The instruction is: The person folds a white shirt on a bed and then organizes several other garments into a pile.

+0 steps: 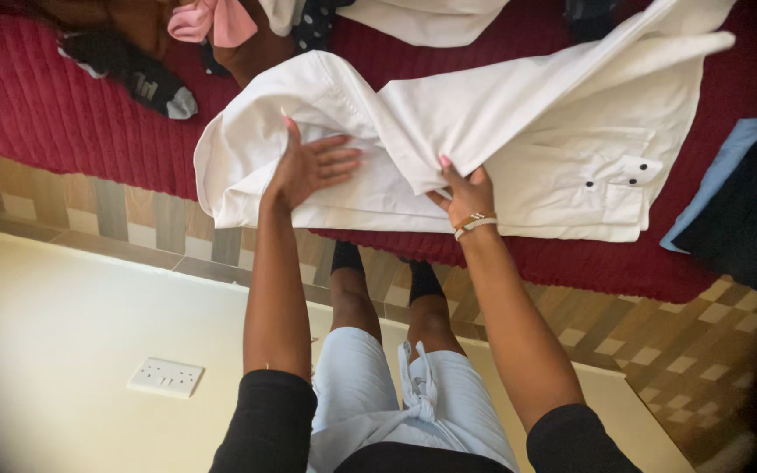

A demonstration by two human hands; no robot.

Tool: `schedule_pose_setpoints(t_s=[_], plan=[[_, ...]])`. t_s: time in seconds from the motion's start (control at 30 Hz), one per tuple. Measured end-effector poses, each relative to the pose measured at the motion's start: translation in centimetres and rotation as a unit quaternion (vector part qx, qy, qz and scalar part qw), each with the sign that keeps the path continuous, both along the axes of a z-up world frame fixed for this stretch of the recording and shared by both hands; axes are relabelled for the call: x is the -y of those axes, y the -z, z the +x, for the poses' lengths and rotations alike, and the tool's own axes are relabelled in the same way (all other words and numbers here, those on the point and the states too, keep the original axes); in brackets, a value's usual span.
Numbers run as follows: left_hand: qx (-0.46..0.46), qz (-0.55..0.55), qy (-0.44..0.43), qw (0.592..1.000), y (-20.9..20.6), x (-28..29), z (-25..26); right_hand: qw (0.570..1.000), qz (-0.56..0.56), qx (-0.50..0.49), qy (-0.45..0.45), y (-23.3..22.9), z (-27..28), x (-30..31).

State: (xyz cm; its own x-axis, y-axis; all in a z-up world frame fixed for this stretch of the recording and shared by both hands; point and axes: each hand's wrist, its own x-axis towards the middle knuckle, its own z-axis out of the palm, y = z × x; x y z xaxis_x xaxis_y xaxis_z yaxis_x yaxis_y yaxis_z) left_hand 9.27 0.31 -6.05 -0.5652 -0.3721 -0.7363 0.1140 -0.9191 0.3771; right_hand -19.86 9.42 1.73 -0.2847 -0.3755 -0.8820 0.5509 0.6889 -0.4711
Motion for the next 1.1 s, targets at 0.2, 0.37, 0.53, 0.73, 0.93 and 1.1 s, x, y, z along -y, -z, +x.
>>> schedule_pose_setpoints(t_s=[0.2, 0.37, 0.53, 0.73, 0.93, 1.1], plan=[[0.570, -0.287, -0.140, 0.757, -0.9, 2.3, -5.2, 0.993, -0.037, 0.087, 0.067, 6.1, 1.0, -4.7], [0.568, -0.355, 0.033, 0.742, -0.4, 8.9, -7.3, 0.990, -0.036, 0.104, 0.091, 9.3, -0.4, -5.5], [0.454, -0.336, 0.107, 0.818, -2.3, 9.8, -5.0, 0.980, -0.095, 0.129, 0.120, 7.1, -1.8, -4.0], [0.435, -0.384, -0.126, 0.804, -7.5, 4.9, -4.0, 0.968, -0.148, 0.140, 0.146, 2.3, -3.1, -0.9], [0.258, -0.419, -0.213, 0.844, -7.3, -3.3, -0.2, 0.971, -0.121, 0.129, 0.160, 0.0, -2.7, -2.4], [0.379, -0.443, -0.106, 0.806, -4.2, -11.3, 3.8, 0.993, -0.021, 0.064, 0.100, 3.1, -1.5, -8.1]])
